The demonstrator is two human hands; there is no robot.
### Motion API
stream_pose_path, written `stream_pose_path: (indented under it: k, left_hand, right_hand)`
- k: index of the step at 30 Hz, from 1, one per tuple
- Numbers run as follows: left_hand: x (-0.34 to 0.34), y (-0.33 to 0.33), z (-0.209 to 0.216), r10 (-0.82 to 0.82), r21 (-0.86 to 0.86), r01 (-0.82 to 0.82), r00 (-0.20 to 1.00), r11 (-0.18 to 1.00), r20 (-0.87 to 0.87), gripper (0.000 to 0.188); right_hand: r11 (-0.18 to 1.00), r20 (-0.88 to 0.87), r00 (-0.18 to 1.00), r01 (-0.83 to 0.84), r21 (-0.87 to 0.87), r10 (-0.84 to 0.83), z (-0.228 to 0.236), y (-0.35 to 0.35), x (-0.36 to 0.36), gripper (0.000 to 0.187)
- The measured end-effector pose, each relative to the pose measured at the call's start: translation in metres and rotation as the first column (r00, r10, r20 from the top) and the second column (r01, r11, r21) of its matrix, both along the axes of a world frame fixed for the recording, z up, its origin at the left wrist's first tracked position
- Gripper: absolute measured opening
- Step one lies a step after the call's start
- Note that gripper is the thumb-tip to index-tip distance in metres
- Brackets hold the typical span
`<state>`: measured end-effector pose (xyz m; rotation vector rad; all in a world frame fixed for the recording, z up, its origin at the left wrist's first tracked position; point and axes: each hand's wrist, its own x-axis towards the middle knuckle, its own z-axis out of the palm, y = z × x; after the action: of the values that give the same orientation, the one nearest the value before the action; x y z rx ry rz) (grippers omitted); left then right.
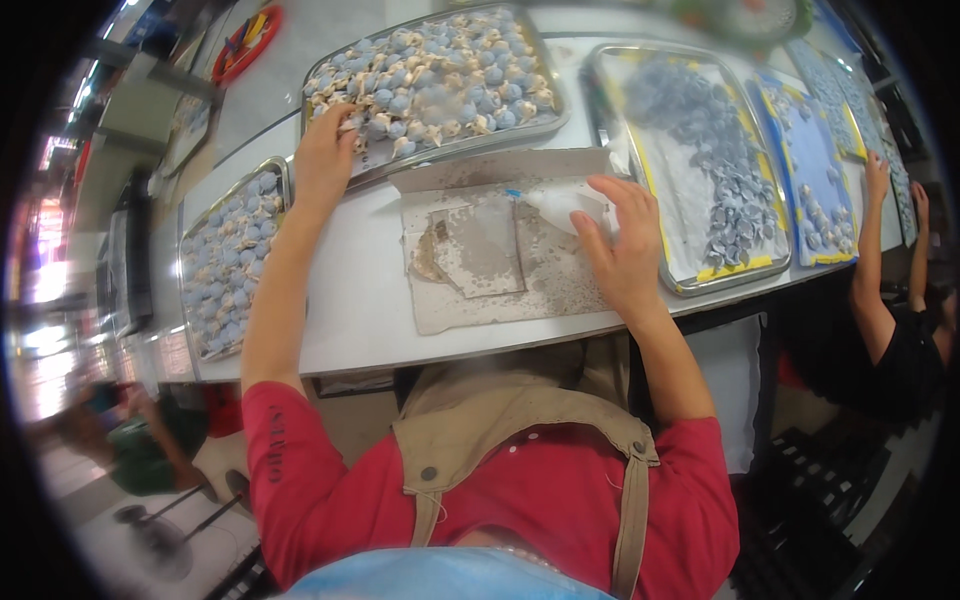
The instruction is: The person repeatedly picks up small dough pieces from a tray, applies a liquid from a squeeze bottle, and attaches a small filling to form a dumpling. They place the finished dumplings onto a metal tray. The process is repetitive and involves handling dough, filling, and a squeeze bottle.
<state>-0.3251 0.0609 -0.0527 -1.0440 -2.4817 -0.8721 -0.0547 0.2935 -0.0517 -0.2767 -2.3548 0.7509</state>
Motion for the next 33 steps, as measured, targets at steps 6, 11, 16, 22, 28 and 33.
stream_pose_path:
  k: [6,11,16,22,28,33]
  left_hand:
    - [0.089,-0.02,0.014,-0.303,0.501,-0.218,0.578,0.837,0.758,0.028]
    - [0.175,-0.011,0.009,-0.588,0.617,-0.425,0.215,0.662,0.78,0.032]
    - [0.218,-0.001,-0.01,-0.66,0.626,-0.407,0.073,0.665,0.748,0.035]
    - [0.238,0.006,-0.005,-0.595,0.571,-0.387,0.07,0.724,0.801,0.038]
    - [0.247,0.003,-0.011,-0.549,0.58,-0.308,0.19,0.754,0.814,0.035]
    - [0.251,0.002,-0.019,-0.559,0.611,-0.269,0.249,0.744,0.79,0.036]
  right_hand:
    - [1.0,0.176,0.984,-0.018,0.01,0.016,-0.007,-0.001,0.002,0.038]
    - [0.99,0.201,0.977,-0.035,-0.137,0.062,-0.012,-0.006,0.009,0.038]
    - [0.77,0.118,0.987,-0.011,-0.638,0.111,0.001,-0.021,0.028,0.027]
    - [0.777,-0.042,0.985,-0.159,-0.609,0.168,0.021,-0.037,0.059,0.026]
    - [0.928,-0.086,0.96,-0.279,-0.249,0.265,0.031,-0.038,0.067,0.032]
    - [0.936,-0.06,0.962,-0.272,-0.223,0.265,0.036,-0.044,0.066,0.035]
